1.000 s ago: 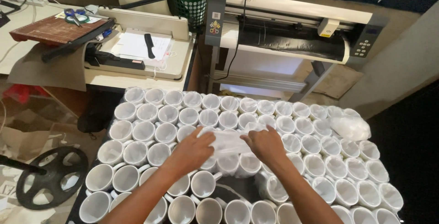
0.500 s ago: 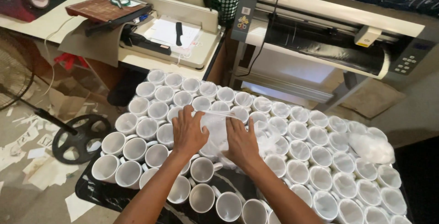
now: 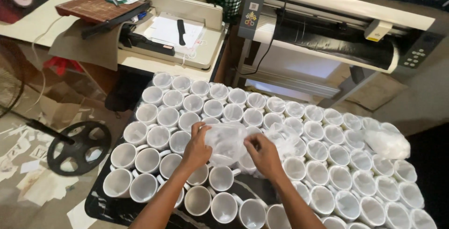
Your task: The person places mugs into plastic bags by hand while working at a table.
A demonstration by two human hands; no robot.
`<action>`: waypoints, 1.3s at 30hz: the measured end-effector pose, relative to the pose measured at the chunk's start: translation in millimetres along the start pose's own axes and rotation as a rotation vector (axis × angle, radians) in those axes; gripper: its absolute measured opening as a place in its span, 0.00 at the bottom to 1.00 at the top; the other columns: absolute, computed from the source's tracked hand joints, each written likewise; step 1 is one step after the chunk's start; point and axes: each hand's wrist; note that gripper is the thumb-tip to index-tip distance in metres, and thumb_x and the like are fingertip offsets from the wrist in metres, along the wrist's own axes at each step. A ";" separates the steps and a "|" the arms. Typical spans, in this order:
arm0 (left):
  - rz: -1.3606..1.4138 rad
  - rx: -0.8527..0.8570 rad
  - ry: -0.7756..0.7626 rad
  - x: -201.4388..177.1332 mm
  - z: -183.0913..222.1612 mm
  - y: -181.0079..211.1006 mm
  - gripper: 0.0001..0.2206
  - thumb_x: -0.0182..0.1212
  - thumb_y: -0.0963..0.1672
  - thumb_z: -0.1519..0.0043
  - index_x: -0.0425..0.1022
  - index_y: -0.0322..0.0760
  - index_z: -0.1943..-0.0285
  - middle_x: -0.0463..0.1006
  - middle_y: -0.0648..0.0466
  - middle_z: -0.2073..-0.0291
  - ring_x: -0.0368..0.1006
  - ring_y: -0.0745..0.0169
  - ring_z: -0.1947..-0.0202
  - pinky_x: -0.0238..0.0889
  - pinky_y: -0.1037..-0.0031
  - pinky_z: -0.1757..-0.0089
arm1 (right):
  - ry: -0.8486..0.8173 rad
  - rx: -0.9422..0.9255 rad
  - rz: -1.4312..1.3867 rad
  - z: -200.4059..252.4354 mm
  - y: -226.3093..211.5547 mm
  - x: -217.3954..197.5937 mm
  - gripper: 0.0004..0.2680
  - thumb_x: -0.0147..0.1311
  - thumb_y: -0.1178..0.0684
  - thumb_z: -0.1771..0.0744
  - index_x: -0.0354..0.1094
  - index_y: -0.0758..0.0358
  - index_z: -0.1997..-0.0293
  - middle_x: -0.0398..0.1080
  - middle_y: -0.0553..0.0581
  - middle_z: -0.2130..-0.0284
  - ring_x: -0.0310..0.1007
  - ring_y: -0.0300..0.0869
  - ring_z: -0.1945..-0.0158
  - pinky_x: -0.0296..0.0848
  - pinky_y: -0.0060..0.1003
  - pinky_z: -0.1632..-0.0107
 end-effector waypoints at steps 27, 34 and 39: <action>0.212 0.238 -0.062 -26.8 -24.5 -44.6 0.35 0.54 0.33 0.52 0.57 0.36 0.30 0.58 0.44 0.33 0.63 0.35 0.36 0.65 0.56 0.45 | -0.189 0.573 0.416 49.9 -11.8 19.9 0.18 0.48 0.40 0.33 0.69 0.54 0.40 0.77 0.65 0.54 0.77 0.59 0.51 0.72 0.53 0.46; 0.147 0.317 -0.090 -16.5 -18.8 -33.5 0.34 0.53 0.33 0.51 0.57 0.34 0.30 0.59 0.44 0.31 0.65 0.35 0.36 0.66 0.56 0.46 | 0.283 0.469 -0.261 55.1 -40.9 -12.8 0.12 0.48 0.51 0.31 0.72 0.64 0.46 0.81 0.58 0.60 0.78 0.40 0.59 0.75 0.38 0.54; 0.203 0.247 -0.264 -30.4 -3.5 4.1 0.35 0.53 0.34 0.51 0.54 0.34 0.28 0.55 0.42 0.29 0.67 0.35 0.39 0.65 0.56 0.46 | 0.487 0.384 -0.212 22.5 -91.1 11.2 0.13 0.49 0.55 0.32 0.70 0.59 0.41 0.81 0.58 0.62 0.79 0.40 0.62 0.75 0.35 0.57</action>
Point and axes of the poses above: each hand's wrist, its own z-axis away from the middle knuckle, its own x-axis out of the palm, y = z × x
